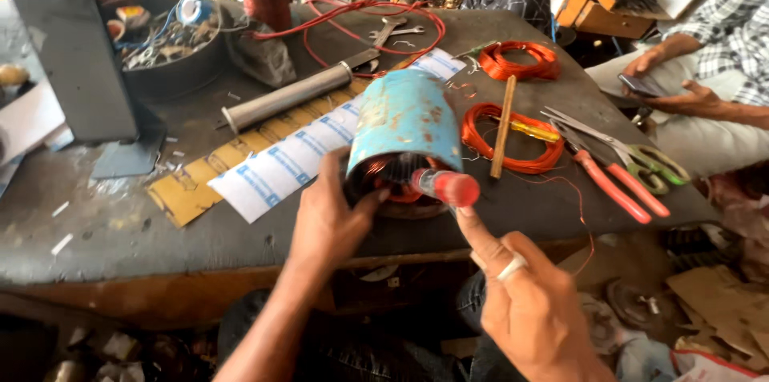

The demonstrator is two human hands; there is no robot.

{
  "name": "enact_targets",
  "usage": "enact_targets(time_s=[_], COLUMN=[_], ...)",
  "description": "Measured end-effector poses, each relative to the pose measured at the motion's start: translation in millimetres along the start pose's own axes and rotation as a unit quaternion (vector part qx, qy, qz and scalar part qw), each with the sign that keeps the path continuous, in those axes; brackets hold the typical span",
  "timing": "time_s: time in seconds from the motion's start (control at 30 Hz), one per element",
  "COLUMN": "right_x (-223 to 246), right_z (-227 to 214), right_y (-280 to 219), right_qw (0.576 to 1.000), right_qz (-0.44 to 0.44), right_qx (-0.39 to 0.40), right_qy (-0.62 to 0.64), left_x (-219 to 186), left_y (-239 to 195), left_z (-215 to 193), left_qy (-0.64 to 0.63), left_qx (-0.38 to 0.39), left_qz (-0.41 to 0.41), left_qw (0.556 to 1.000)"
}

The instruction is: The person uses pliers and a hammer to adjust and compact copper windings inside a cylindrical motor stator. They then insert a new coil of copper wire into the stator slots and press it in by hand.

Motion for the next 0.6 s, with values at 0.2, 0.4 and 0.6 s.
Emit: enact_targets(time_s=[0.2, 0.4, 0.6], right_x=[3, 3, 0], right_z=[18, 31, 34], right_y=[15, 16, 16], right_qw=[0.983, 0.977, 0.976], right_qz=[0.009, 0.017, 0.003], right_qx=[0.161, 0.176, 0.174], right_qy=[-0.091, -0.12, -0.129], left_x=[-11, -5, -7], left_y=[-8, -4, -5], left_z=[-1, -2, 1], left_qy=[0.04, 0.067, 0.062], left_qx=[-0.04, -0.002, -0.037], left_qz=[0.006, -0.057, 0.013], left_qw=[0.998, 0.996, 0.997])
Point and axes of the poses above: each hand's wrist, its own y-axis towards the middle knuckle, its own z-axis out of the palm, x = y × z, the point moved 7 cm from there along y, towards the middle knuckle, and after that the axes turned 6 degrees about -x, right-handed, at the moved point
